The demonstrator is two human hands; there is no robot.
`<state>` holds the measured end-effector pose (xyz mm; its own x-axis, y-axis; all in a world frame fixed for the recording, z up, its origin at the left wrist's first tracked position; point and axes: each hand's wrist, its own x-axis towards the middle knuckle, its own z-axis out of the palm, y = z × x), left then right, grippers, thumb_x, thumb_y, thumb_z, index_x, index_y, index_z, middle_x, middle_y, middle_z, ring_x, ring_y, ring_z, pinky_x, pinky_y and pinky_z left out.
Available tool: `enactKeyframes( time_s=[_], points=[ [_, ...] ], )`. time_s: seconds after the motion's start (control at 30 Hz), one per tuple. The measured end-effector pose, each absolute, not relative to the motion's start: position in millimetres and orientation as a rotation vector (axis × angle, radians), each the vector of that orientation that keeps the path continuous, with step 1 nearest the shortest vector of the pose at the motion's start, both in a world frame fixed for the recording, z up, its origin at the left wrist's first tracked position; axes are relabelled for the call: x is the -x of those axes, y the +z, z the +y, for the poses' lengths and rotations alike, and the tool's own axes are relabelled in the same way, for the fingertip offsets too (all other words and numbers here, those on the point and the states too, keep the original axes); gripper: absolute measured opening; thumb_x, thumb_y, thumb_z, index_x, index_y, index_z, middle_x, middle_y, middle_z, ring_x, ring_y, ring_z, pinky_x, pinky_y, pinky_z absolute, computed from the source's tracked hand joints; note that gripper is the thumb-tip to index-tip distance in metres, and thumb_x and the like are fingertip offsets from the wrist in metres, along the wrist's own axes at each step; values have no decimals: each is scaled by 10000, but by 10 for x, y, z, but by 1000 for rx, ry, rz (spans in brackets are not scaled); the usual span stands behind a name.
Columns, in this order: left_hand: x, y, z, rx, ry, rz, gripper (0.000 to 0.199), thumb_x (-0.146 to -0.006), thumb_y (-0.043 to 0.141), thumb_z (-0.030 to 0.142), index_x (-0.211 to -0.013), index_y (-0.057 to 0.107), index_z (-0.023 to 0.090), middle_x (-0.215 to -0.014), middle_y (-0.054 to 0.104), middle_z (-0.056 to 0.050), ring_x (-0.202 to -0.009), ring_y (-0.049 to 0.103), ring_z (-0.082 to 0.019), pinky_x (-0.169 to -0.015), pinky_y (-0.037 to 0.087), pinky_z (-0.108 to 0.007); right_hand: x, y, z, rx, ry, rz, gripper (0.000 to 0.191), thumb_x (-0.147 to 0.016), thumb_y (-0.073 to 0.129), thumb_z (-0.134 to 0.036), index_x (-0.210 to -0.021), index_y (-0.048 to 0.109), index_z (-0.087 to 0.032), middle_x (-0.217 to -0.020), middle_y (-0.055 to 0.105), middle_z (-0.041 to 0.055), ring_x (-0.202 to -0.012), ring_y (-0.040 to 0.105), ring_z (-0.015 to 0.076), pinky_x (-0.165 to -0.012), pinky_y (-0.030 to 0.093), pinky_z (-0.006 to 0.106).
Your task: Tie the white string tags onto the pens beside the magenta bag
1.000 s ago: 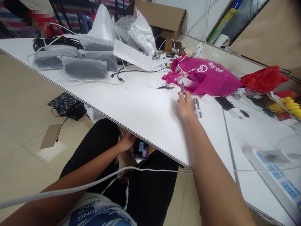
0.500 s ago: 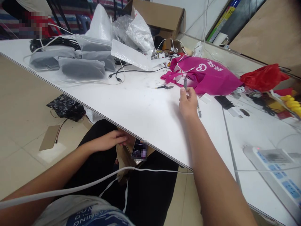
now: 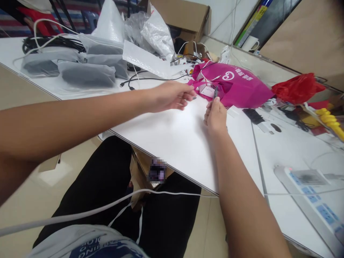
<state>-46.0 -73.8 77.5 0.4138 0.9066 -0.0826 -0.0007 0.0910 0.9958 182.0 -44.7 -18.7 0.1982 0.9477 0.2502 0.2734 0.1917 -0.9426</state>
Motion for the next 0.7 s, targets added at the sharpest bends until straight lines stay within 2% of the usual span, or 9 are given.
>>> enactKeyframes(
  time_s=[0.07, 0.13, 0.17, 0.23, 0.3, 0.43, 0.53, 0.6, 0.7],
  points=[
    [-32, 577, -436, -1248, 963, 936, 590, -1095, 194, 284, -645, 471, 20, -1186, 868, -57, -1466, 669, -353, -804, 526, -297, -1812, -134, -494, 1315, 815, -1155, 618, -1097, 403, -868, -870, 468, -297, -616, 306, -88, -454, 263, 122, -420, 251, 263],
    [-410, 339, -192, -1250, 945, 864, 675, -1131, 183, 368, -642, 488, 17, -1205, 842, -23, -1492, 626, -399, -891, 578, -384, -1807, -87, -532, 1308, 873, -1043, 559, -1134, 442, -774, -870, 489, -284, -609, 293, -103, -435, 205, 99, -401, 197, 237],
    [-541, 221, -102, -1204, 983, 796, 648, -1150, 286, 384, -678, 550, 27, -1225, 846, -39, -1483, 652, -376, -964, 595, -402, -1804, -69, -543, 1304, 908, -998, 530, -1148, 459, -724, -870, 503, -276, -605, 291, -108, -430, 187, 91, -396, 179, 226],
    [-681, 18, 9, -1076, 1039, 656, 434, -1114, 546, 358, -782, 704, 126, -1266, 873, -108, -1435, 726, -300, -1126, 607, -389, -1793, -50, -547, 1298, 982, -922, 482, -1162, 490, -638, -861, 520, -263, -593, 285, -115, -420, 166, 78, -390, 153, 208],
    [-683, -118, 43, -955, 1048, 578, 191, -1041, 685, 289, -908, 757, 172, -1258, 856, -141, -1353, 754, -278, -1181, 587, -415, -1773, -47, -534, 1296, 1052, -870, 442, -1155, 536, -567, -842, 512, -256, -581, 286, -118, -412, 166, 71, -387, 142, 194],
    [-527, -175, 40, -877, 1023, 535, 81, -1028, 732, 267, -1000, 748, 193, -1048, 804, -88, -992, 743, -202, -1051, 595, -396, -1706, -48, -510, 1281, 1174, -894, 390, -1108, 627, -479, -818, 513, -244, -592, 330, -110, -415, 190, 60, -387, 132, 186],
    [-476, -134, 52, -935, 1012, 508, 108, -1048, 736, 225, -952, 750, 178, -801, 694, -23, -684, 561, -118, -853, 553, -315, -1663, -33, -519, 1273, 1232, -930, 335, -1091, 617, -439, -834, 570, -229, -617, 355, -100, -430, 193, 59, -384, 133, 197],
    [-489, -126, 60, -954, 1051, 517, 141, -1025, 788, 200, -899, 733, 169, -755, 654, 0, -642, 502, -92, -803, 512, -290, -1648, -25, -530, 1275, 1246, -921, 276, -1068, 586, -370, -837, 583, -220, -636, 378, -91, -441, 195, 59, -385, 139, 199],
    [-531, -157, 75, -936, 1124, 533, 281, -900, 958, 242, -847, 688, 185, -770, 658, 2, -719, 583, -107, -828, 513, -292, -1640, -32, -539, 1274, 1235, -926, 181, -994, 541, -253, -823, 584, -207, -668, 412, -76, -461, 211, 56, -392, 153, 192]
  ],
)
